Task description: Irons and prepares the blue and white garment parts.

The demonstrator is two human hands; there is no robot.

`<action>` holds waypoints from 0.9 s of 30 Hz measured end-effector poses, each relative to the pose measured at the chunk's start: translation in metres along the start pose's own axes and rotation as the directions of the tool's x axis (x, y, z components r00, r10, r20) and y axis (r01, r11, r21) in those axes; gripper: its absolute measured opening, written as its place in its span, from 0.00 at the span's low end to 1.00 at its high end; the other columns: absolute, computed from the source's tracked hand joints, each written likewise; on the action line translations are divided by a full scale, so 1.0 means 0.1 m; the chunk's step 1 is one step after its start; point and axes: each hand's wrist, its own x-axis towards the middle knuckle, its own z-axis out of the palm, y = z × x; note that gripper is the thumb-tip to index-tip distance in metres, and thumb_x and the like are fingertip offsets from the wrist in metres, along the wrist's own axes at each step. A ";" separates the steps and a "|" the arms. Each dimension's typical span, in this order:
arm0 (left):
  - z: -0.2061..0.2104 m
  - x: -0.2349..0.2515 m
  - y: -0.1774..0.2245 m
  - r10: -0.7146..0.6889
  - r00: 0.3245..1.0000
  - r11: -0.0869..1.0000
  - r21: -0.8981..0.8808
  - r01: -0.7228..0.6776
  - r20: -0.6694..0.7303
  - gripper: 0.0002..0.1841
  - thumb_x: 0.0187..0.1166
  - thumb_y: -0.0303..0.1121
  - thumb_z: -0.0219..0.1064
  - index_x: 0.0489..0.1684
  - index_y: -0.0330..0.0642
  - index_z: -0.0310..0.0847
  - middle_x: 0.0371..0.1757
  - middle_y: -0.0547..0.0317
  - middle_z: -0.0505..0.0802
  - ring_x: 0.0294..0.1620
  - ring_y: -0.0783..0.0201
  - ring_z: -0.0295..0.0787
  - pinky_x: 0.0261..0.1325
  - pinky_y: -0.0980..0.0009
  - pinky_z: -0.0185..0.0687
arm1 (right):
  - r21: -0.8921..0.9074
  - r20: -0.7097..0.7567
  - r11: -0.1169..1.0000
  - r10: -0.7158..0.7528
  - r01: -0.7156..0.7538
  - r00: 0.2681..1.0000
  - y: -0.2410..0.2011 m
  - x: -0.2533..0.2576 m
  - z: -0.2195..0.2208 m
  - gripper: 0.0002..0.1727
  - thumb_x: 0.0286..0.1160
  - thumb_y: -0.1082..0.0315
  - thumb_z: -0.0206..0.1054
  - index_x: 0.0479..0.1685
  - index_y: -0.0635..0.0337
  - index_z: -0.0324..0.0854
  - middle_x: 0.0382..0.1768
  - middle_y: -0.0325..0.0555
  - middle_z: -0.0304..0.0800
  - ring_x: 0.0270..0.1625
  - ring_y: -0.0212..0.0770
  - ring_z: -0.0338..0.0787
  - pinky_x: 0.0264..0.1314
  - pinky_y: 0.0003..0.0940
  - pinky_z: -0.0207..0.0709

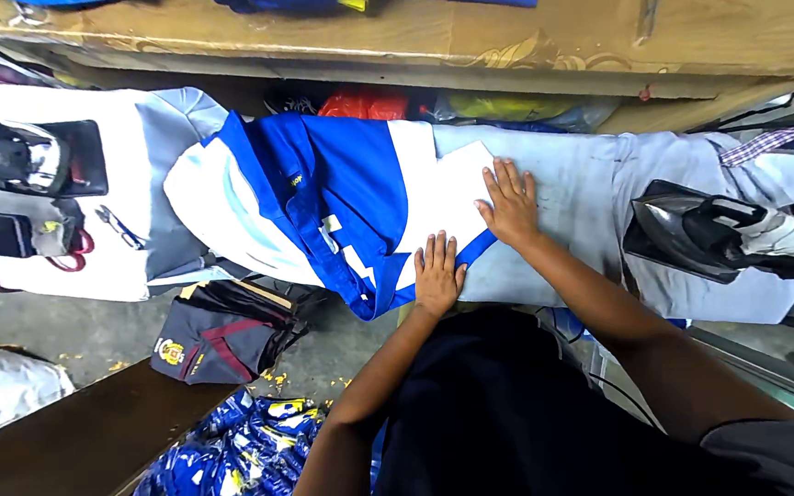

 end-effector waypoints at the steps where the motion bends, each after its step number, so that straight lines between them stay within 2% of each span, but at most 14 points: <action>1: 0.01 0.00 0.00 0.002 1.000 1.000 0.006 -0.002 0.000 0.31 0.90 0.49 0.48 0.84 0.36 0.71 0.88 0.38 0.71 0.90 0.38 0.64 0.84 0.34 0.56 | -0.018 0.011 1.000 0.011 -0.011 1.000 0.05 -0.08 0.08 0.40 0.91 0.40 0.40 0.92 0.59 0.61 0.93 0.56 0.57 0.95 0.60 0.54 0.91 0.71 0.41; 4: 0.01 -0.01 0.00 0.003 1.000 1.000 0.019 -0.003 -0.004 0.31 0.90 0.49 0.47 0.84 0.36 0.71 0.88 0.37 0.71 0.89 0.37 0.64 0.84 0.34 0.55 | -0.034 0.052 0.999 0.040 -0.038 0.998 0.06 -0.12 0.12 0.40 0.91 0.40 0.39 0.93 0.59 0.59 0.94 0.55 0.56 0.96 0.59 0.53 0.91 0.71 0.40; 7: 0.01 0.00 0.00 0.008 1.000 1.000 0.015 -0.008 -0.011 0.32 0.89 0.49 0.47 0.84 0.36 0.71 0.88 0.37 0.71 0.89 0.37 0.64 0.84 0.34 0.55 | -0.008 0.078 0.996 0.088 -0.087 0.993 -0.04 -0.07 -0.02 0.39 0.92 0.42 0.42 0.93 0.60 0.59 0.94 0.57 0.55 0.96 0.60 0.52 0.91 0.71 0.39; 11: -0.01 -0.01 0.01 0.001 1.000 1.000 -0.010 -0.002 -0.005 0.33 0.88 0.50 0.48 0.84 0.34 0.70 0.88 0.37 0.70 0.90 0.37 0.62 0.84 0.34 0.53 | 0.038 -0.018 0.999 0.038 -0.037 0.999 -0.23 -0.04 -0.14 0.37 0.92 0.45 0.46 0.91 0.61 0.62 0.92 0.58 0.58 0.94 0.62 0.55 0.90 0.71 0.42; 13: -0.07 0.02 0.02 -0.006 1.000 0.998 -0.055 0.005 -0.007 0.33 0.86 0.50 0.52 0.81 0.33 0.73 0.87 0.37 0.72 0.89 0.36 0.64 0.83 0.33 0.55 | 0.054 -0.038 0.999 0.004 -0.002 0.999 -0.33 -0.09 -0.10 0.37 0.91 0.44 0.47 0.90 0.60 0.64 0.92 0.58 0.60 0.94 0.62 0.57 0.90 0.71 0.43; 15: -0.18 0.08 0.00 -0.013 1.000 0.992 -0.123 0.012 -0.007 0.28 0.81 0.43 0.55 0.71 0.31 0.80 0.80 0.34 0.79 0.83 0.34 0.72 0.77 0.33 0.63 | 0.060 -0.009 0.998 0.006 -0.005 1.000 -0.42 -0.20 -0.03 0.40 0.88 0.40 0.47 0.91 0.58 0.64 0.92 0.59 0.58 0.94 0.62 0.55 0.91 0.72 0.42; 17: -0.37 0.25 -0.02 -0.025 0.999 0.988 -0.153 0.030 0.035 0.23 0.79 0.36 0.57 0.65 0.29 0.83 0.70 0.32 0.87 0.73 0.33 0.82 0.69 0.35 0.72 | 0.069 -0.004 0.997 0.032 -0.032 0.999 -0.46 -0.31 0.08 0.43 0.85 0.35 0.49 0.91 0.55 0.64 0.92 0.61 0.57 0.95 0.64 0.54 0.90 0.73 0.41; 18: -0.48 0.38 -0.03 -0.035 0.997 0.987 -0.153 0.046 0.072 0.21 0.79 0.33 0.58 0.64 0.28 0.83 0.65 0.31 0.89 0.68 0.33 0.85 0.67 0.36 0.75 | 0.072 -0.015 0.996 0.048 -0.047 0.999 -0.46 -0.36 0.15 0.43 0.83 0.34 0.51 0.91 0.53 0.65 0.92 0.62 0.58 0.94 0.65 0.54 0.89 0.74 0.41; 20: -0.63 0.68 -0.06 -0.030 0.997 0.989 -0.142 0.040 0.077 0.20 0.81 0.30 0.59 0.66 0.27 0.82 0.62 0.30 0.90 0.65 0.31 0.86 0.64 0.35 0.76 | 0.068 -0.012 0.995 0.068 -0.067 0.998 -0.44 -0.43 0.25 0.44 0.80 0.35 0.54 0.91 0.52 0.65 0.91 0.64 0.58 0.94 0.67 0.53 0.89 0.76 0.40; 21: -0.63 0.84 -0.08 0.003 1.000 0.992 -0.123 -0.002 0.009 0.19 0.80 0.29 0.59 0.65 0.29 0.84 0.62 0.32 0.90 0.65 0.32 0.86 0.62 0.36 0.77 | 0.061 0.002 0.995 0.079 -0.079 0.997 -0.44 -0.44 0.27 0.45 0.79 0.34 0.53 0.92 0.51 0.64 0.92 0.63 0.56 0.95 0.66 0.52 0.89 0.75 0.38; 23: -0.58 1.16 -0.18 0.045 0.997 0.996 -0.068 -0.049 -0.063 0.21 0.82 0.28 0.56 0.71 0.35 0.83 0.72 0.36 0.87 0.73 0.33 0.81 0.67 0.36 0.74 | 0.039 -0.002 0.995 0.089 -0.089 0.996 -0.45 -0.44 0.28 0.46 0.80 0.29 0.49 0.91 0.51 0.65 0.92 0.62 0.58 0.94 0.66 0.53 0.90 0.74 0.39; 25: -0.44 1.34 -0.37 -0.008 0.998 1.000 0.029 0.010 -0.057 0.23 0.87 0.33 0.52 0.80 0.44 0.77 0.82 0.40 0.79 0.82 0.34 0.72 0.74 0.34 0.66 | 0.019 0.005 0.995 0.099 -0.099 0.995 -0.45 -0.44 0.29 0.47 0.80 0.27 0.47 0.92 0.49 0.64 0.92 0.61 0.57 0.95 0.64 0.52 0.90 0.73 0.39; 27: -0.27 1.35 -0.54 -0.068 0.992 0.990 0.113 0.081 -0.108 0.25 0.91 0.41 0.47 0.83 0.51 0.75 0.84 0.42 0.77 0.84 0.36 0.70 0.75 0.34 0.63 | 0.013 0.008 0.994 0.109 -0.109 0.994 -0.45 -0.43 0.30 0.47 0.80 0.27 0.46 0.92 0.47 0.64 0.93 0.59 0.57 0.95 0.63 0.52 0.91 0.72 0.38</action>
